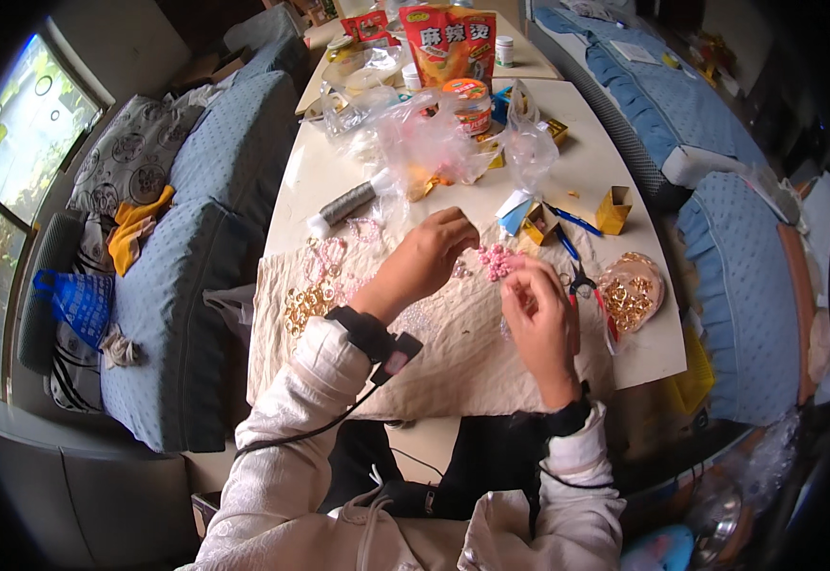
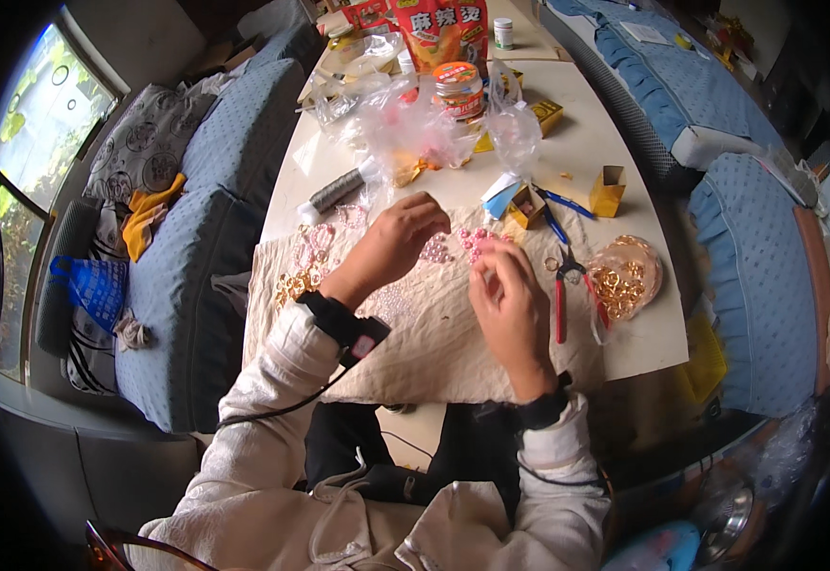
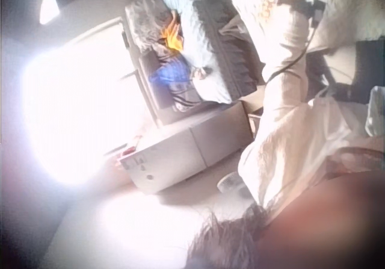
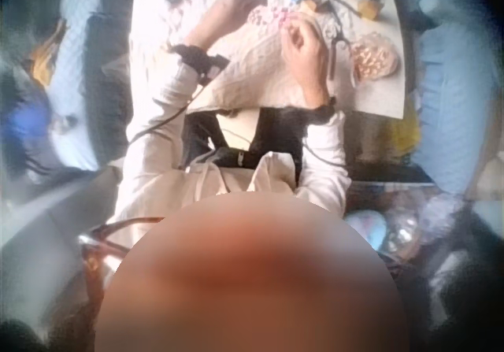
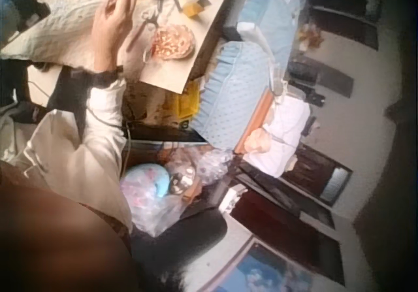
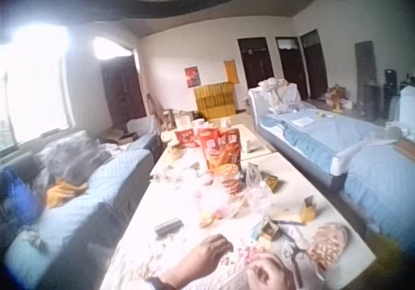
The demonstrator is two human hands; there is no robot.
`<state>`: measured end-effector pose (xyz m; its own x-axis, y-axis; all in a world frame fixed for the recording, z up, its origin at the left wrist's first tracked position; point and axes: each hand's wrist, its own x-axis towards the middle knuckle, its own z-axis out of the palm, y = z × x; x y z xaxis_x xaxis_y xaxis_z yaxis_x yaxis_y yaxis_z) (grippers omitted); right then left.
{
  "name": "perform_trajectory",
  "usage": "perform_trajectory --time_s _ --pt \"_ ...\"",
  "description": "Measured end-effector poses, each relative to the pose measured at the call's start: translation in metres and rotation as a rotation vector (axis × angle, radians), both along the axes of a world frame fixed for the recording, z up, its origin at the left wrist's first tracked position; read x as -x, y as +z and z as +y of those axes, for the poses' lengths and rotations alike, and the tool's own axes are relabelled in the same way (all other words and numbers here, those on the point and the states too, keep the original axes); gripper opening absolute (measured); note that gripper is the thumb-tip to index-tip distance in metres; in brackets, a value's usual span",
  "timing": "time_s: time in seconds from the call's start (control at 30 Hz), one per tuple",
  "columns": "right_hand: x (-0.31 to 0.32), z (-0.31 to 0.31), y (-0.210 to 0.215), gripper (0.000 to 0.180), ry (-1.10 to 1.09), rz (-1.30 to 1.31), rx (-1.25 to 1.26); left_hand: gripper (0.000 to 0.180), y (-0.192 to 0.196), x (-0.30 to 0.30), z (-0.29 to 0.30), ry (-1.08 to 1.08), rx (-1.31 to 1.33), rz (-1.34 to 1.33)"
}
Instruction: The person assembles a beaded keychain by threading pink and white beads onto a wire, then uses pliers to attach a metal ring and secure the ends. The person handles beads, wire, pliers, and metal rings on a table covered with a cloth.
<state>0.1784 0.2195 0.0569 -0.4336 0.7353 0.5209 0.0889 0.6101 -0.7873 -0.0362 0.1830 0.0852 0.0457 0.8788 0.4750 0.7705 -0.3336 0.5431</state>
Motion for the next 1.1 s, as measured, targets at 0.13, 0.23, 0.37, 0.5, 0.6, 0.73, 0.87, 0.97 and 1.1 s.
perform_trajectory --time_s 0.13,0.23,0.37,0.5,0.6,0.73,0.87,0.97,1.1 --pt "0.023 0.011 0.023 0.010 0.182 -0.148 0.150 0.005 0.023 0.002 -0.011 -0.047 -0.052 -0.052" --pt "0.039 0.010 0.030 0.008 0.238 -0.133 0.238 0.014 0.030 0.006 -0.021 -0.038 -0.144 -0.043" --pt "0.044 0.004 0.037 0.008 0.457 0.102 0.453 0.042 0.022 0.009 -0.049 0.220 -0.190 -0.439" --pt "0.056 -0.003 0.044 0.008 0.641 0.153 0.644 0.034 0.001 0.009 -0.091 -0.015 0.202 -1.135" --pt "0.067 -0.011 0.046 0.007 0.710 0.115 0.751 0.033 -0.016 0.001 -0.113 -0.071 0.269 -1.220" --pt "0.074 -0.026 0.043 0.009 0.712 0.101 0.834 0.025 -0.026 -0.010 -0.135 0.003 0.301 -1.331" --pt "0.076 -0.035 0.039 0.011 0.671 0.132 0.900 0.023 -0.027 -0.010 -0.156 0.010 0.395 -1.373" --pt "0.079 -0.038 0.034 0.012 0.678 0.140 0.900 0.025 -0.027 -0.013 -0.169 -0.016 0.446 -1.464" --pt "0.076 -0.044 0.027 0.011 0.658 0.126 0.933 0.028 -0.029 -0.017 -0.182 -0.064 0.438 -1.534"
